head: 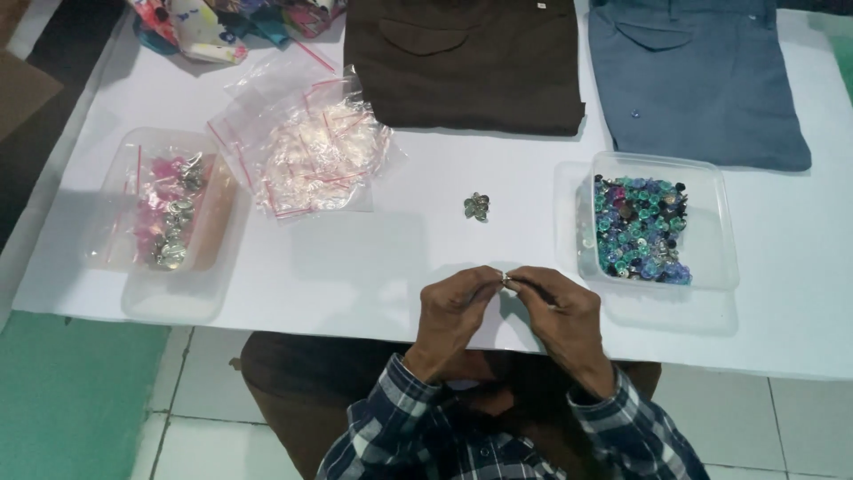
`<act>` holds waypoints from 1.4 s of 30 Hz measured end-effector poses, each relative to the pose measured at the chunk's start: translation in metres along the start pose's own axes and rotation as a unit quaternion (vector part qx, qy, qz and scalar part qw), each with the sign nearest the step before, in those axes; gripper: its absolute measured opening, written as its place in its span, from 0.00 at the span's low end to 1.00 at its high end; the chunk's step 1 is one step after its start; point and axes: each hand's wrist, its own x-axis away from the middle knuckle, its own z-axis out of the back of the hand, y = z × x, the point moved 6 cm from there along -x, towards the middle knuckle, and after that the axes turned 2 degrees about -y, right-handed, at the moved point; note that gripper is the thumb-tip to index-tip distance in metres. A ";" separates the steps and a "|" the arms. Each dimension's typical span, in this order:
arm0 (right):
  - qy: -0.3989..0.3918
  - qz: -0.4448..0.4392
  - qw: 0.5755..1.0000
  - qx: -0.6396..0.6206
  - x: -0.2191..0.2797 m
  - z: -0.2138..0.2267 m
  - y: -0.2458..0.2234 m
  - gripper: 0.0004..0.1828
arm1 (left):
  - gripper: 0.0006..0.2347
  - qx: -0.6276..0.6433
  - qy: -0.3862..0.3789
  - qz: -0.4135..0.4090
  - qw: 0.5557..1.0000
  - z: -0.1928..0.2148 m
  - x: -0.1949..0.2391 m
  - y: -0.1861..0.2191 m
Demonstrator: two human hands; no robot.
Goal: Sorting and packaging small decorative buttons into plastic bags.
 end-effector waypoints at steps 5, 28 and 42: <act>0.005 0.047 0.997 0.063 -0.039 -0.032 0.016 0.07 | 0.06 -0.088 0.006 -0.008 0.996 0.027 -0.036 -0.026; 0.038 -0.103 0.993 0.038 -0.059 -0.047 0.040 0.14 | 0.08 -0.179 0.012 0.072 0.981 0.026 -0.056 -0.068; 0.015 -0.179 0.981 0.078 -0.066 -0.048 0.044 0.11 | 0.08 -0.180 0.009 0.080 0.980 0.025 -0.061 -0.066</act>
